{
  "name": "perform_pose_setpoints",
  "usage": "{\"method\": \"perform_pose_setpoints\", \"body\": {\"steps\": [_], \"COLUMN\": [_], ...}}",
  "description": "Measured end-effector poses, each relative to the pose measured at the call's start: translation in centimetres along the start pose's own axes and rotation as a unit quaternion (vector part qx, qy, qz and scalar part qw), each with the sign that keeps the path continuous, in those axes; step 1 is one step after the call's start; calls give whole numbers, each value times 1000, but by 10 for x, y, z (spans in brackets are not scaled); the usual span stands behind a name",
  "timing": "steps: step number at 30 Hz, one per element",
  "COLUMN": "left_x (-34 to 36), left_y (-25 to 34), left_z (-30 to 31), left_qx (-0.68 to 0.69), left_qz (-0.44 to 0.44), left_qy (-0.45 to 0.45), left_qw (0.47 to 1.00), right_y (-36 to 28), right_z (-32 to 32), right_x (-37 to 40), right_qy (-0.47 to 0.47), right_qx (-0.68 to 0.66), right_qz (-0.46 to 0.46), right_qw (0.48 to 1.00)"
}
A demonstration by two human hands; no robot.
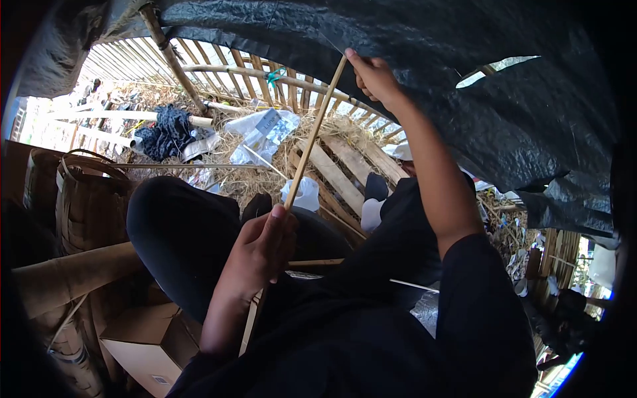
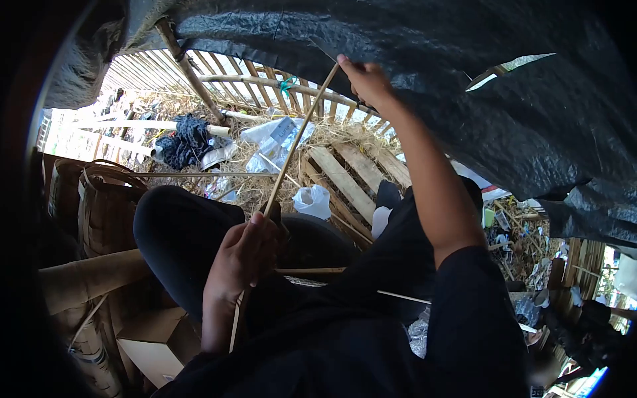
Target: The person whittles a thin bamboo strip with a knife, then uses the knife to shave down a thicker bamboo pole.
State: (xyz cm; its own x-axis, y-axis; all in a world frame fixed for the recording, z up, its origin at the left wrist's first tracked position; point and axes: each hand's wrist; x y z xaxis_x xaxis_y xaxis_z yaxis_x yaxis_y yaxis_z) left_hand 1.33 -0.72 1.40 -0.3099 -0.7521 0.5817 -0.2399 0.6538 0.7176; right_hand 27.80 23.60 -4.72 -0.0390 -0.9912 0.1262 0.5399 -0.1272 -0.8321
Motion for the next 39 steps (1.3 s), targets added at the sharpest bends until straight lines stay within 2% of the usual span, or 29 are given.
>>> {"method": "perform_pose_setpoints", "body": {"steps": [1, 3, 6, 7, 8, 10, 16, 18, 21, 26, 28, 30, 32, 33, 34, 36, 37, 39], "left_x": [0, 2, 9, 11, 13, 16, 24, 24, 22, 13, 9, 6, 4, 4, 5, 7, 7, 7], "left_y": [2, 5, 9, 9, 10, 11, 7, 6, 8, 9, 11, 14, 12, 10, 10, 12, 13, 13], "left_z": [0, 4, 5, 5, 5, 6, 14, 14, 12, 12, 13, 14, 12, 11, 10, 7, 7, 8], "left_qx": [-12, -27, -17, -17, -26, -38, 5, -6, -1, 15, 14, 46, 58, 75, 76, 77, 78, 40], "left_qz": [-17, -28, -25, -30, -27, -33, -52, -33, -15, 8, 13, 21, 26, 27, 25, 40, 41, 23], "left_qy": [1, -27, -36, -31, -18, -6, -29, 12, 28, 17, 21, 5, -7, -17, -19, -34, -35, -22], "left_qw": [1000, 999, 999, 999, 999, 999, 998, 999, 999, 1000, 1000, 999, 998, 997, 997, 996, 995, 999], "right_y": [-9, -22, -33, -38, -42, -50, -55, -42, -28, -11, -9, -12, -18, -18, -19, -15, -12, -4], "right_z": [-6, -16, -18, -15, -14, -10, -16, -24, -33, -31, -33, -36, -22, -17, -8, -15, -19, -27], "right_x": [4, 15, 11, 11, 11, 15, 9, 8, 6, 0, 6, 14, 13, 7, 4, -3, -5, -5], "right_qy": [-1, 40, 80, 118, 115, 124, 69, 36, 28, -12, -107, -88, -57, -13, 17, 150, 150, 173], "right_qx": [4, -108, -115, -44, -47, 92, 163, 143, 129, 78, 102, 76, 109, 96, 129, 110, 111, 217], "right_qz": [0, -45, -40, -15, -9, 36, 113, 101, 89, 60, 37, 53, 27, 60, 30, -8, -8, -32], "right_qw": [1000, 992, 989, 992, 992, 987, 978, 984, 987, 995, 988, 992, 992, 993, 991, 983, 982, 960]}}
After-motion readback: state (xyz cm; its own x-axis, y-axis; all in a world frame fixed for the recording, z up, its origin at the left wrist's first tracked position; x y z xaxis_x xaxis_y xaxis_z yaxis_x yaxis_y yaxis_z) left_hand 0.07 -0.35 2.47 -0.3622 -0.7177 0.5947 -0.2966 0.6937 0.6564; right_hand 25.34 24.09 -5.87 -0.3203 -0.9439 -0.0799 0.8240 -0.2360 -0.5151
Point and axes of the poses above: each hand's wrist, its own x-axis away from the middle knuckle, its own z-axis out of the back of the hand, y = z × x, and after that the axes turned 6 degrees about x, right-handed
